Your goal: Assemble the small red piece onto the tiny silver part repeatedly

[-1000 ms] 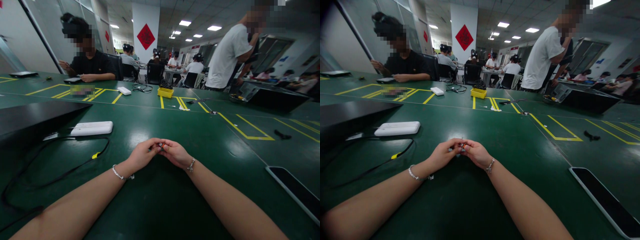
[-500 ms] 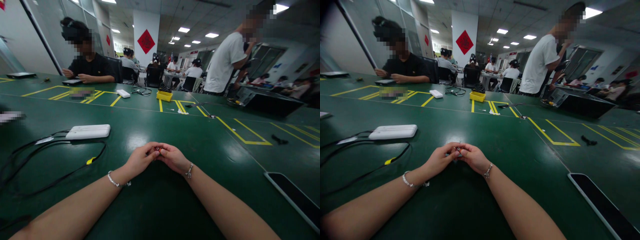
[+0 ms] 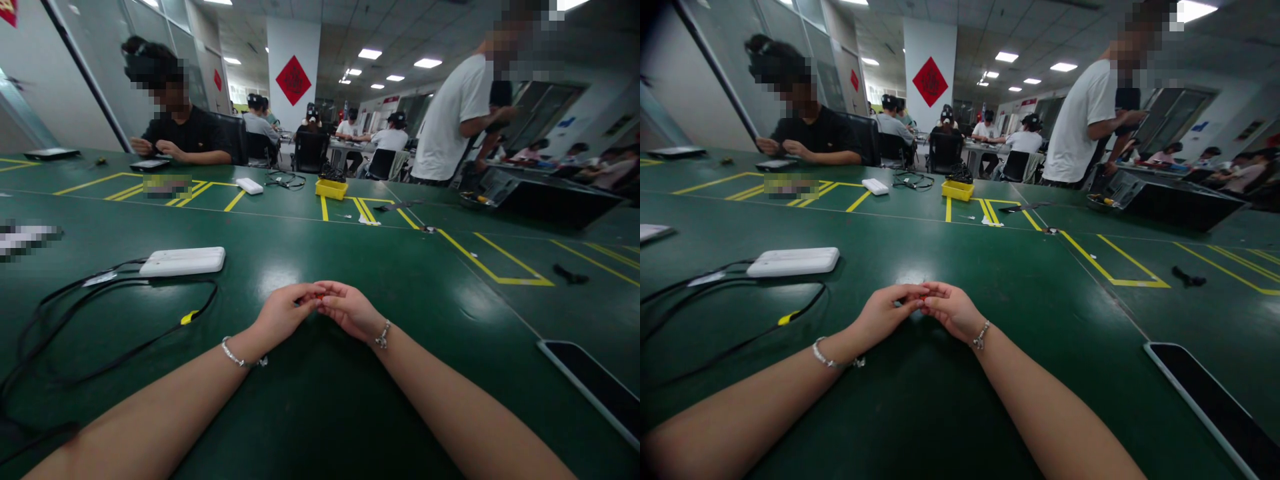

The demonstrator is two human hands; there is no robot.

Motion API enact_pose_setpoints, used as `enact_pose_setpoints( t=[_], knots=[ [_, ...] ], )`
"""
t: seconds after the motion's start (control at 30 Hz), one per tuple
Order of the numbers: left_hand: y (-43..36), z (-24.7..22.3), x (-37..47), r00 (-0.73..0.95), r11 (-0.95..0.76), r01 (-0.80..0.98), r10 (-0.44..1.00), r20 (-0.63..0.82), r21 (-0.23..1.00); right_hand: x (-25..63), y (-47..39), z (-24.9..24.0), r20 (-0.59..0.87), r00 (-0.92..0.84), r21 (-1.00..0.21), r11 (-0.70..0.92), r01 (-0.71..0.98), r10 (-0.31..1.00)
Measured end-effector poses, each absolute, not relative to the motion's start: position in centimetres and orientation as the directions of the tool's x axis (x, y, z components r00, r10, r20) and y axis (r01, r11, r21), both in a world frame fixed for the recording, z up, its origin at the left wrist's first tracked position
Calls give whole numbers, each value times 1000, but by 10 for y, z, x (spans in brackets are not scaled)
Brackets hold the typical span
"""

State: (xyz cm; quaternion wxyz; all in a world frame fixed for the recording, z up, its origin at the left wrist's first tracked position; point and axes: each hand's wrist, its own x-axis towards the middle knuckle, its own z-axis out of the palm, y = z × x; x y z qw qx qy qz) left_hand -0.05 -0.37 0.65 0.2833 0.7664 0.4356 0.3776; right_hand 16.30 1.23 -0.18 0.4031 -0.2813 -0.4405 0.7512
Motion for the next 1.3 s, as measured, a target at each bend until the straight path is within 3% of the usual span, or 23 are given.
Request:
enact_pose_setpoints(
  t=[0.3,0.53,0.73,0.87,0.97,1.03,1.1,1.2,1.3],
  knots=[
    [-5,10,1,297,-478,486,877,377,731,163,10,3,-75,-491,-870,-297,-393,868],
    [-6,5,2,325,-532,561,846,423,634,160,11,0,-90,-426,-886,-268,-379,900],
    [0,3,1,321,-457,496,886,334,738,151,3,5,-121,-317,-900,-239,-365,941],
    [5,-1,-1,325,-379,422,911,253,824,164,12,11,-181,-165,-962,-209,-177,970],
    [7,-4,-2,316,-334,407,925,212,850,200,27,16,-113,-13,-977,-109,185,993],
    [8,-4,-3,317,-320,411,928,196,854,235,36,20,3,61,-835,-31,550,998],
    [8,-3,-4,337,-323,424,924,184,846,272,42,21,114,134,-548,-51,835,984],
    [7,0,-4,376,-327,447,913,157,832,318,45,18,116,286,-244,-252,936,951],
    [6,1,-4,393,-331,493,910,133,805,347,45,11,59,440,-158,-427,890,896]
  ],
)
